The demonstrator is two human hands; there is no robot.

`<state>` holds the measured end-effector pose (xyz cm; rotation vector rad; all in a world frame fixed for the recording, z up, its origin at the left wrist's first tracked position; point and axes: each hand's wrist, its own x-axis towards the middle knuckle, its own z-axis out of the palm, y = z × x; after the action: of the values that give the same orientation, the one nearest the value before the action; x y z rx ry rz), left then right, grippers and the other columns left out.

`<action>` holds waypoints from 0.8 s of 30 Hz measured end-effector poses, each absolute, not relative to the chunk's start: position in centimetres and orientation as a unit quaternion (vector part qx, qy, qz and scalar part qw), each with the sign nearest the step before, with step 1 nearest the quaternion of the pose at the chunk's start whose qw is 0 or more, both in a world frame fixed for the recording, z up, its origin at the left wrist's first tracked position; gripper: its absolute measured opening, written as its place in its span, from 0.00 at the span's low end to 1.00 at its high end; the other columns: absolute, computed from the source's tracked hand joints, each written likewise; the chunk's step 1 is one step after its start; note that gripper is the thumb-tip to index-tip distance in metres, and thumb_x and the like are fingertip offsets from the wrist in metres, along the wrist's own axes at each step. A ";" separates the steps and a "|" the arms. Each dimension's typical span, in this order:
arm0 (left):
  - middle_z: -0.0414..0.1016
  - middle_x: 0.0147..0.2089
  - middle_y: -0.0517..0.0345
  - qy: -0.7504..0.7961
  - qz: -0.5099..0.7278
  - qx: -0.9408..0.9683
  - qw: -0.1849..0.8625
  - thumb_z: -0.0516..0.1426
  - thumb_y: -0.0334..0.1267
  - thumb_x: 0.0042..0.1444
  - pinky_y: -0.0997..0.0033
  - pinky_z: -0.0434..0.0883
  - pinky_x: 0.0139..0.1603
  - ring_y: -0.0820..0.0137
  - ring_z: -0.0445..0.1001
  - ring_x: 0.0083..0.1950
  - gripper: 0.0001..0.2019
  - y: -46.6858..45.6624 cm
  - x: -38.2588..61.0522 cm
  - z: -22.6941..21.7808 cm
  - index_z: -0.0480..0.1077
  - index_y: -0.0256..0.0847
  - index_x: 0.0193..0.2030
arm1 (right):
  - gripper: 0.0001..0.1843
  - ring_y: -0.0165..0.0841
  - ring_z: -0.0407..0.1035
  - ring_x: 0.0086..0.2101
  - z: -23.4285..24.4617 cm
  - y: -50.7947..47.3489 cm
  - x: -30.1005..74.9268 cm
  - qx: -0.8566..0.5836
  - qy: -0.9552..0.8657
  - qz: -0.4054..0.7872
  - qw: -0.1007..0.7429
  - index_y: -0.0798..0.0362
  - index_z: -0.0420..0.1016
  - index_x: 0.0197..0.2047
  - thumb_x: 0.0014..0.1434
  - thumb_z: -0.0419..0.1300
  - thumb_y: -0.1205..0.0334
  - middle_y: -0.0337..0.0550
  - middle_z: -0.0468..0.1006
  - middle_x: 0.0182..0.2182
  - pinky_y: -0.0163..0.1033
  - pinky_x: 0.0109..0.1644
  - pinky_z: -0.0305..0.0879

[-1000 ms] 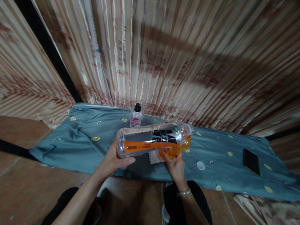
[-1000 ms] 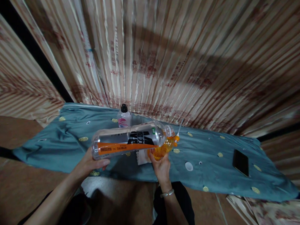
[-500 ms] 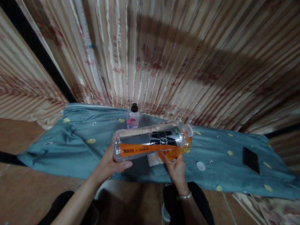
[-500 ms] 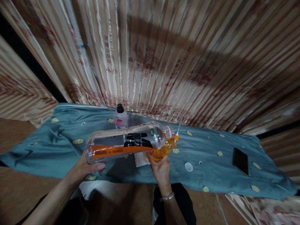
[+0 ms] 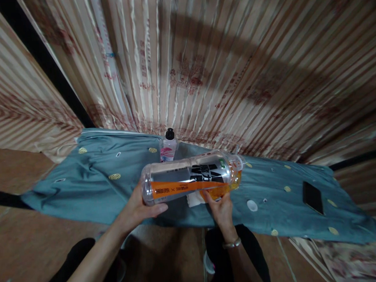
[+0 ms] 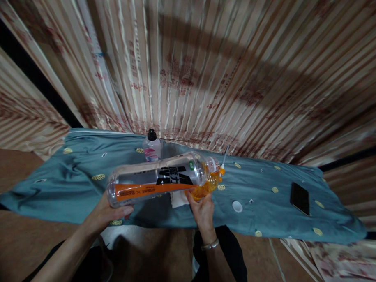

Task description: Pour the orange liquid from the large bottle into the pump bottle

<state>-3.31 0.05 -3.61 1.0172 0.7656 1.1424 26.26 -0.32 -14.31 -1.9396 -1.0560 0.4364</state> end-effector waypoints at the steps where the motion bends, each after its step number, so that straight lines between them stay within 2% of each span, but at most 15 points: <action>1: 0.78 0.26 0.67 0.342 0.509 0.450 0.650 0.82 0.38 0.42 0.61 0.83 0.56 0.59 0.85 0.40 0.44 0.0 -3.3 -3.9 0.75 0.43 0.68 | 0.39 0.57 0.86 0.45 -14.4 -0.3 26.3 -0.775 -0.424 0.173 0.435 0.51 0.75 0.47 0.47 0.71 0.27 0.61 0.89 0.41 0.54 0.48 0.80; 3: 0.82 0.31 0.63 0.343 0.520 0.455 0.636 0.82 0.41 0.40 0.57 0.83 0.60 0.54 0.87 0.47 0.47 0.1 -3.1 -4.2 0.74 0.43 0.69 | 0.39 0.57 0.85 0.45 -14.4 -0.3 26.2 -0.772 -0.421 0.171 0.445 0.51 0.75 0.48 0.47 0.72 0.28 0.60 0.89 0.41 0.55 0.48 0.80; 5: 0.87 0.40 0.56 0.343 0.526 0.460 0.628 0.82 0.43 0.40 0.54 0.83 0.62 0.50 0.87 0.51 0.46 0.3 -2.9 -4.2 0.75 0.43 0.68 | 0.37 0.58 0.85 0.46 -14.4 -0.3 26.2 -0.769 -0.421 0.174 0.449 0.50 0.75 0.48 0.47 0.72 0.29 0.59 0.89 0.42 0.56 0.49 0.80; 8: 0.89 0.49 0.49 0.354 0.526 0.469 0.615 0.82 0.44 0.39 0.51 0.83 0.63 0.47 0.87 0.55 0.46 0.5 -2.6 -4.1 0.75 0.43 0.67 | 0.34 0.58 0.85 0.46 -14.4 -0.4 26.1 -0.769 -0.416 0.179 0.452 0.49 0.74 0.46 0.49 0.71 0.30 0.60 0.89 0.43 0.58 0.51 0.79; 13: 0.88 0.46 0.52 0.334 0.536 0.464 0.621 0.82 0.43 0.38 0.54 0.84 0.60 0.53 0.87 0.49 0.47 0.6 -2.6 -4.5 0.74 0.43 0.67 | 0.37 0.58 0.85 0.45 -14.6 -0.2 26.2 -0.761 -0.418 0.176 0.464 0.48 0.73 0.45 0.46 0.71 0.27 0.60 0.90 0.41 0.56 0.48 0.80; 16: 0.87 0.42 0.55 0.334 0.532 0.469 0.621 0.82 0.43 0.38 0.56 0.84 0.59 0.52 0.87 0.51 0.48 0.6 -2.6 -4.2 0.75 0.44 0.68 | 0.39 0.57 0.86 0.45 -14.6 -0.2 26.2 -0.756 -0.421 0.180 0.468 0.49 0.73 0.46 0.46 0.71 0.25 0.58 0.90 0.41 0.55 0.49 0.81; 20: 0.86 0.38 0.56 0.338 0.517 0.484 0.620 0.82 0.42 0.38 0.54 0.84 0.60 0.47 0.87 0.55 0.47 0.6 -2.8 -3.2 0.75 0.44 0.67 | 0.42 0.58 0.86 0.47 -14.2 -0.3 26.3 -0.752 -0.421 0.190 0.469 0.49 0.73 0.47 0.44 0.71 0.23 0.61 0.90 0.43 0.56 0.51 0.81; 22: 0.88 0.44 0.51 0.346 0.507 0.488 0.620 0.82 0.42 0.39 0.51 0.83 0.63 0.45 0.86 0.59 0.48 0.6 -2.8 -2.9 0.73 0.43 0.69 | 0.42 0.60 0.86 0.47 -14.0 -0.3 26.2 -0.755 -0.418 0.194 0.466 0.48 0.73 0.46 0.43 0.71 0.22 0.63 0.90 0.43 0.56 0.51 0.81; 24: 0.88 0.55 0.44 0.355 0.503 0.488 0.619 0.82 0.44 0.40 0.49 0.82 0.66 0.42 0.84 0.65 0.49 0.6 -2.9 -2.7 0.71 0.43 0.70 | 0.41 0.60 0.86 0.46 -13.7 -0.4 26.2 -0.758 -0.415 0.201 0.462 0.48 0.73 0.46 0.43 0.71 0.22 0.63 0.90 0.42 0.56 0.51 0.81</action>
<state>-2.90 0.56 -2.75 1.1218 0.8171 1.1559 26.22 -0.37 -13.73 -1.8641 -1.0210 0.4945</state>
